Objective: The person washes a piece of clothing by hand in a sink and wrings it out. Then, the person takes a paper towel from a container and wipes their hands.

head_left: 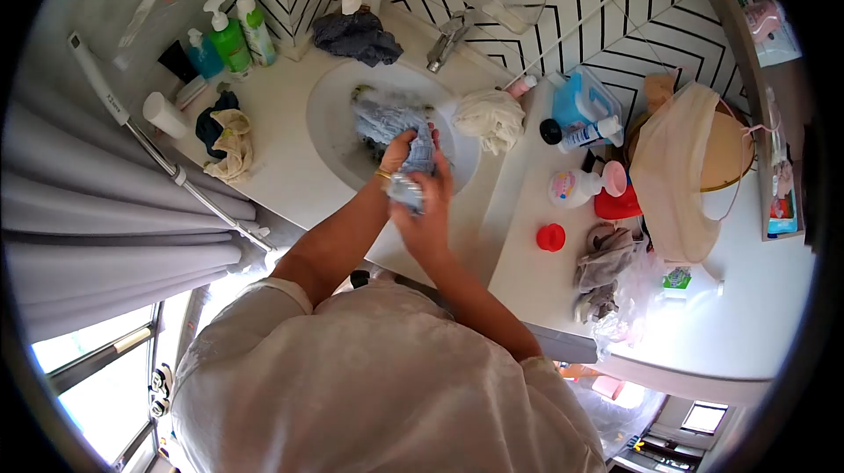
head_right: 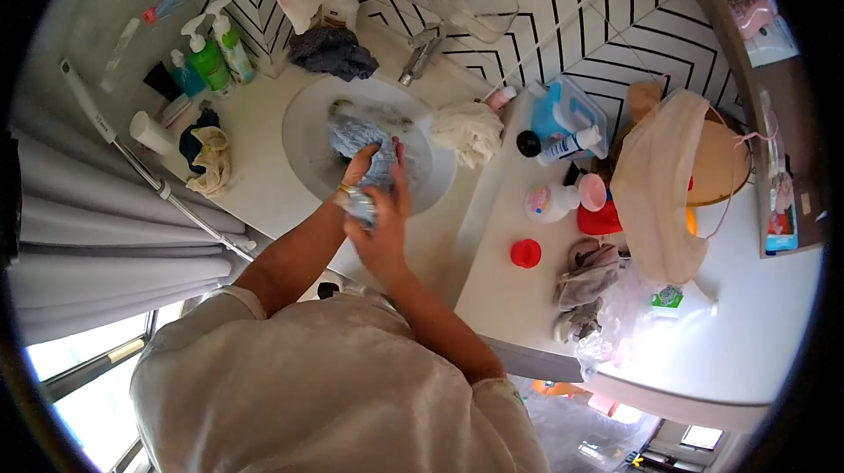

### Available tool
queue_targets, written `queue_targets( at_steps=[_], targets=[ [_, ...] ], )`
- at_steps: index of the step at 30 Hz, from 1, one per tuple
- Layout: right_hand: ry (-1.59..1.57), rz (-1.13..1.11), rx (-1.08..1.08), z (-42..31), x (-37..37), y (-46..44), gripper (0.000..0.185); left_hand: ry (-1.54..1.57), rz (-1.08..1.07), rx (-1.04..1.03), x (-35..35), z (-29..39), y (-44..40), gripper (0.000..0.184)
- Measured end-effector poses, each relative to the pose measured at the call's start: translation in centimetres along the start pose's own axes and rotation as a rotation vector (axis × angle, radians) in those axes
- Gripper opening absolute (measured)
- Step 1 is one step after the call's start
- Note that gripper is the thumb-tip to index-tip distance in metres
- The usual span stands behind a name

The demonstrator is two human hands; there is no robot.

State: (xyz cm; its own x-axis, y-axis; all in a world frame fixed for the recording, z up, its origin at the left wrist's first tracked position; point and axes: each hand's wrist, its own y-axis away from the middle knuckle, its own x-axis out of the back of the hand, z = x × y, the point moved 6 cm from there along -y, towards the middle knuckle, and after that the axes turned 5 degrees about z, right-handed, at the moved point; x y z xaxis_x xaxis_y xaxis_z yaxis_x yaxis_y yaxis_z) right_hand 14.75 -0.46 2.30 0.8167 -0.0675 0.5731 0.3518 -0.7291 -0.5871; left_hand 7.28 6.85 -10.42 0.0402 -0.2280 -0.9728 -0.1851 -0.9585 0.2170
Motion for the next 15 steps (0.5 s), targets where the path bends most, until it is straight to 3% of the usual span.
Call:
queue_targets(
  at_steps=[1, 2, 4, 7, 8, 11, 13, 14, 15],
  targets=[
    [0.050, -0.050, 0.033, 0.1, -1.2, -0.5, 0.048, -0.004, -0.026, 0.027, 0.2, -0.3, 0.5, 0.023],
    [0.096, -0.101, 0.069, 0.5, -2.6, -1.3, 0.049, -0.493, 0.265, -0.175, 3.1, 0.6, 0.4, 0.019],
    [0.062, 0.025, -0.441, 8.4, -4.5, -3.4, 0.052, -0.377, 0.358, -0.271, 2.7, 0.5, 0.5, 0.020],
    [-0.178, 0.010, -0.780, 9.6, -5.3, -5.8, 0.048, -0.229, 0.400, -0.243, 1.8, 1.7, 0.3, 0.026],
    [-0.056, 0.208, -0.619, 7.6, -4.5, -5.5, 0.040, -0.177, 0.399, -0.206, 1.6, 2.0, 0.2, 0.030],
    [0.103, 0.056, -0.017, 0.6, -5.5, -1.7, 0.046, -0.526, 0.182, -0.282, 6.6, 5.0, -1.7, 0.032],
    [0.152, 0.028, -0.236, 2.6, -5.9, -3.3, 0.044, -0.108, -0.289, -0.064, 0.2, 1.7, 0.8, 0.033],
    [0.174, 0.015, -0.350, 3.7, -6.0, -4.4, 0.043, -0.213, 0.066, -0.166, -0.2, 1.2, 1.2, 0.032],
    [-0.062, -0.010, -0.643, 6.6, -5.9, -6.2, 0.040, -0.321, 0.414, -0.267, 0.3, 1.5, 1.7, 0.031]
  ],
)
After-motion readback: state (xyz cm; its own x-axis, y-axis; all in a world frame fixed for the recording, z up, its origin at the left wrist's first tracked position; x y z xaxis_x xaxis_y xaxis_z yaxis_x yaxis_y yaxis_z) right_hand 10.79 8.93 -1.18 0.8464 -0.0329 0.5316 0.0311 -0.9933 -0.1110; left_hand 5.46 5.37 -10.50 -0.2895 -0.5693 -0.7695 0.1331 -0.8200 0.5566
